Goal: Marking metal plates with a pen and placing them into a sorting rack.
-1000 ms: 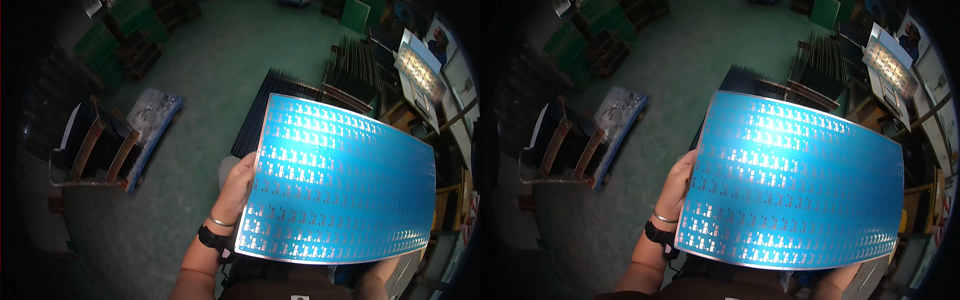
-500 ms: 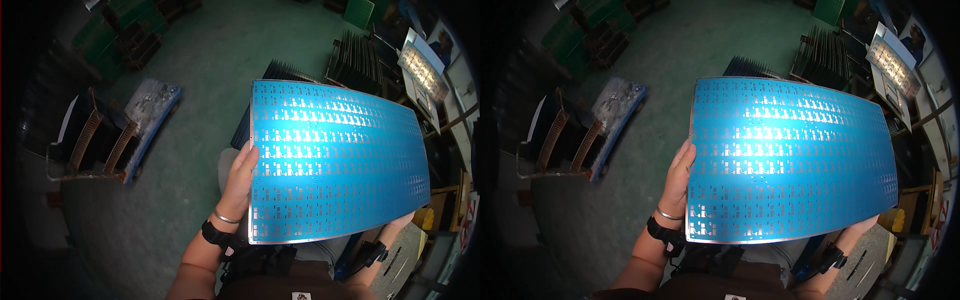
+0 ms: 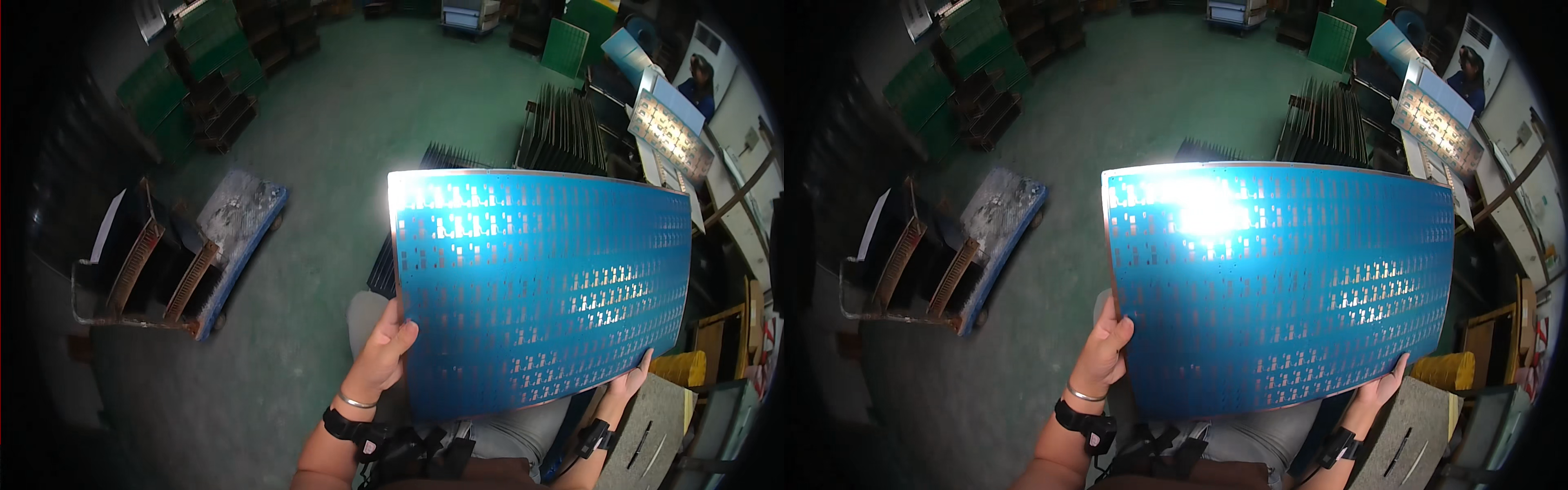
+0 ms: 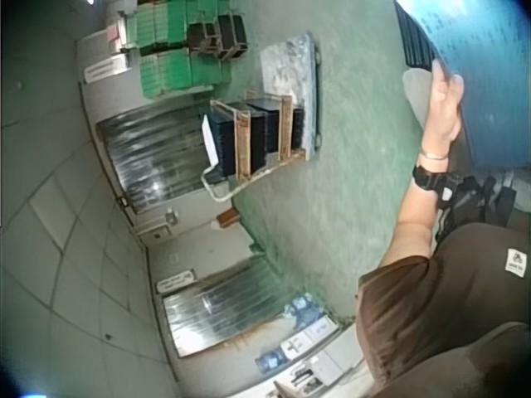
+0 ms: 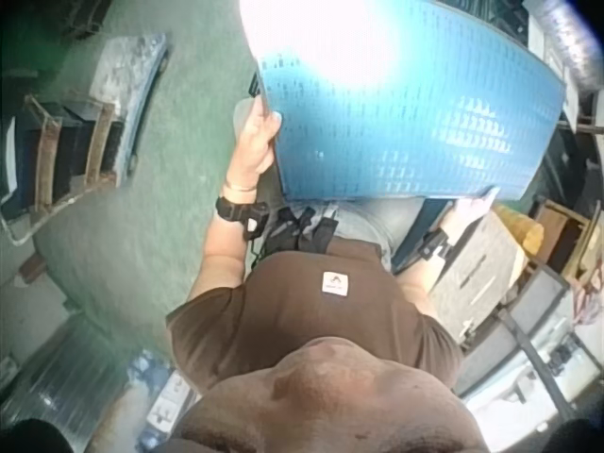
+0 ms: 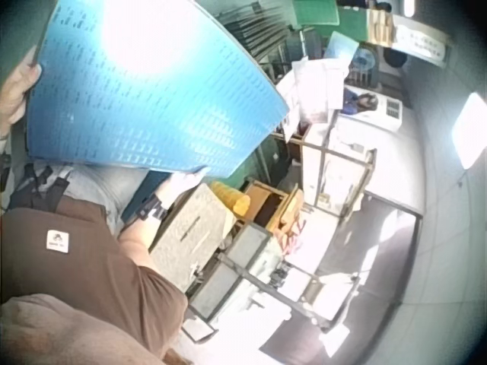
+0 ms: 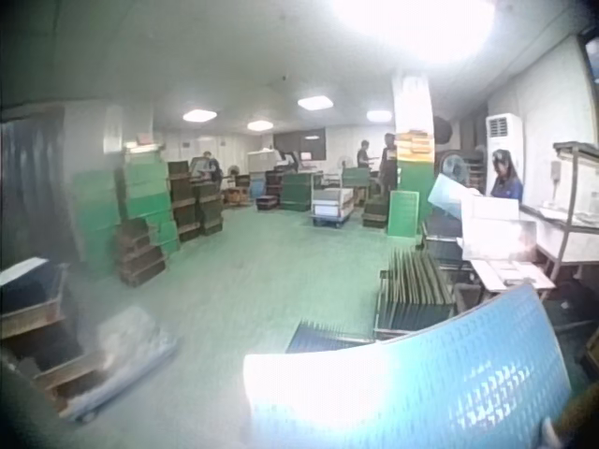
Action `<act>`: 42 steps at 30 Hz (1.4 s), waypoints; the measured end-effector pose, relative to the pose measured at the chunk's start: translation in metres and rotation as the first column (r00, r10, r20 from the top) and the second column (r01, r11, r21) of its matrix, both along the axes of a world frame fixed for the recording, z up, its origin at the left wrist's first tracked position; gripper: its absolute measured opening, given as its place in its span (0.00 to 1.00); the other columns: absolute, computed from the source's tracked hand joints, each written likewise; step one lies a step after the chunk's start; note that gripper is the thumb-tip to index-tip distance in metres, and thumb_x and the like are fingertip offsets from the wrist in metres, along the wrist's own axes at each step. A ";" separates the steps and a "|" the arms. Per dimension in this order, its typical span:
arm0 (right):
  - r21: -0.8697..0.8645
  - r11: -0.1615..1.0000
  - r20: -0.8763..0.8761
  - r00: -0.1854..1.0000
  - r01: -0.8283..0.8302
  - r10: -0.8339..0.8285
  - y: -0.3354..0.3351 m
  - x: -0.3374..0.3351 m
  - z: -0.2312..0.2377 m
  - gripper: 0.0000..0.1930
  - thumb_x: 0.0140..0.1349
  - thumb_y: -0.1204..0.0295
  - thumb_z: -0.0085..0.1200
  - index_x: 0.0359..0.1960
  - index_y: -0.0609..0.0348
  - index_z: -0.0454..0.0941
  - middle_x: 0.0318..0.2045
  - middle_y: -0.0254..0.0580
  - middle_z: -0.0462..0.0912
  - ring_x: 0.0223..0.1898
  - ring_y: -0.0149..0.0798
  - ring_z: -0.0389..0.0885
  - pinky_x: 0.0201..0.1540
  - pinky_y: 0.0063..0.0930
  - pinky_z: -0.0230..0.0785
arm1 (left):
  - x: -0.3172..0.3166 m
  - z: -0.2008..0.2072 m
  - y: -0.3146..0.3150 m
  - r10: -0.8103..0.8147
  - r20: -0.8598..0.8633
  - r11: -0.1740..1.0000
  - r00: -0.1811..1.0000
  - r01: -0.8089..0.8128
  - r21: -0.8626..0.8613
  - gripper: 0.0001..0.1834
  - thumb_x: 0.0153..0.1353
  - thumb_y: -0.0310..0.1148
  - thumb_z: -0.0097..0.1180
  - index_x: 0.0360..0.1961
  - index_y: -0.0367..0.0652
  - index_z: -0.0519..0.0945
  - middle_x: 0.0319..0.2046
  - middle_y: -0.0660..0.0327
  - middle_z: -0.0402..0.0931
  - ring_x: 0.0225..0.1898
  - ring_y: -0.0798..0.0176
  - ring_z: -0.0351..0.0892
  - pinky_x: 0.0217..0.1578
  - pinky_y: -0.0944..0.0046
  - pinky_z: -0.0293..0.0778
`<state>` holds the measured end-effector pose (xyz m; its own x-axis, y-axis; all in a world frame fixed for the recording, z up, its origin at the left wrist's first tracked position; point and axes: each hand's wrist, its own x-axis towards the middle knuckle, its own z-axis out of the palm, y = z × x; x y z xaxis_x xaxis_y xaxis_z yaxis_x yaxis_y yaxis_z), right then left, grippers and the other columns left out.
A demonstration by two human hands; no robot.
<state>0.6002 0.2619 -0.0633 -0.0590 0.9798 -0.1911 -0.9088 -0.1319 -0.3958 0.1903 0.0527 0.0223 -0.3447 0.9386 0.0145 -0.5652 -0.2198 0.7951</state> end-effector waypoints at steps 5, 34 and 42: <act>0.005 0.999 -0.013 0.999 0.036 -0.036 -0.006 -0.003 0.003 0.24 0.65 0.61 0.45 0.57 0.64 0.62 0.57 0.48 0.66 0.56 0.46 0.66 0.60 0.45 0.56 | -0.001 -0.007 -0.002 -0.035 0.026 0.999 0.999 0.035 0.003 0.26 0.64 0.35 0.48 0.61 0.41 0.58 0.55 0.61 0.65 0.57 0.66 0.64 0.57 0.63 0.59; 0.363 0.930 0.919 0.187 -0.063 -0.347 -0.023 -0.191 0.089 0.13 0.64 0.73 0.48 0.48 0.67 0.70 0.25 0.22 0.70 0.21 0.15 0.56 0.21 0.10 0.47 | 0.011 -0.214 0.047 0.011 0.129 0.706 0.992 0.083 -0.703 0.13 0.65 0.31 0.44 0.48 0.40 0.71 0.46 0.55 0.74 0.41 0.64 0.76 0.43 0.65 0.74; 0.223 0.965 0.969 0.140 -0.140 -0.203 -0.015 -0.284 0.019 0.21 0.63 0.77 0.46 0.58 0.72 0.62 0.32 0.36 0.77 0.30 0.23 0.71 0.34 0.15 0.66 | 0.007 -0.220 0.060 0.140 0.189 0.738 0.972 0.025 -0.674 0.12 0.65 0.31 0.42 0.48 0.41 0.70 0.43 0.55 0.75 0.41 0.63 0.76 0.41 0.66 0.74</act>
